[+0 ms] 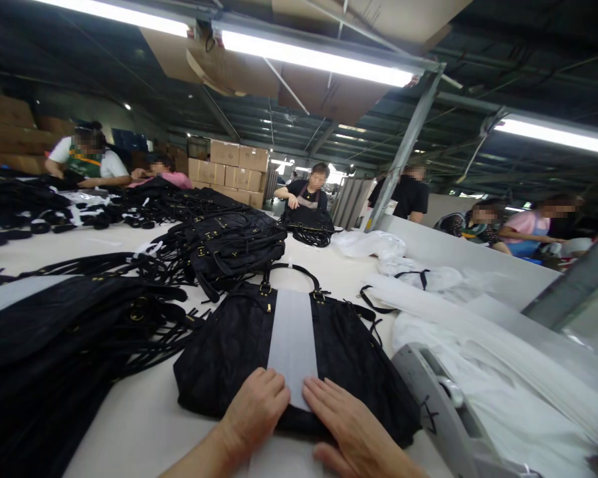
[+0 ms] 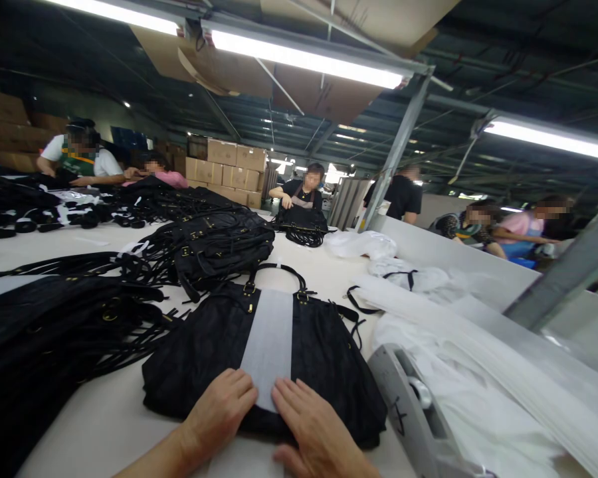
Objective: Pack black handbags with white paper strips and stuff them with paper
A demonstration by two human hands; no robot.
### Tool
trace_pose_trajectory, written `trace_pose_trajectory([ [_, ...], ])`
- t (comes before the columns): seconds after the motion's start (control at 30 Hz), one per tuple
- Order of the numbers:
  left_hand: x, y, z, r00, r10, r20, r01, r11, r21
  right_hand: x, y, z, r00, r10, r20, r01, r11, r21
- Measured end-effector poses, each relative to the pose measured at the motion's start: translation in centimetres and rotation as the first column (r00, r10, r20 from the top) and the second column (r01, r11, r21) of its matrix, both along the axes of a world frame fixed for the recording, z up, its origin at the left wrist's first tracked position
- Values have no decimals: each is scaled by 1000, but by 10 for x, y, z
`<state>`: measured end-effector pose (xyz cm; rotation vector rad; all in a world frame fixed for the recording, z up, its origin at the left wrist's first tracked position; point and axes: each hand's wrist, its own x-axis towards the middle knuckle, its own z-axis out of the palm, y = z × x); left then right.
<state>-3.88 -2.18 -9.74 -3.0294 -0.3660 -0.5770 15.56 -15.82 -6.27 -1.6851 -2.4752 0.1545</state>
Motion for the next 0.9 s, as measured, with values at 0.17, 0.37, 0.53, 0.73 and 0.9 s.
trace_pose_trajectory([
  [0.17, -16, -3, 16, 991, -82, -106, 69, 990, -121, 0, -23, 5, 996, 77, 41, -77, 997, -4],
  [0.37, -30, 2, 27, 978, -160, -133, 126, 964, -236, 0, -19, 8, 986, 148, 71, -145, 988, -47],
  [0.53, -31, 2, 35, 978, -152, -142, 112, 960, -257, -1, -15, -1, 969, 228, 98, -229, 973, 1],
  [0.73, -32, 0, 39, 980, -143, -135, 107, 963, -246, -10, -21, -3, 937, 255, 237, -296, 942, 159],
  [0.9, -32, 0, 34, 984, -141, -113, 111, 966, -235, -22, -12, -23, 938, 178, 297, -296, 858, 421],
])
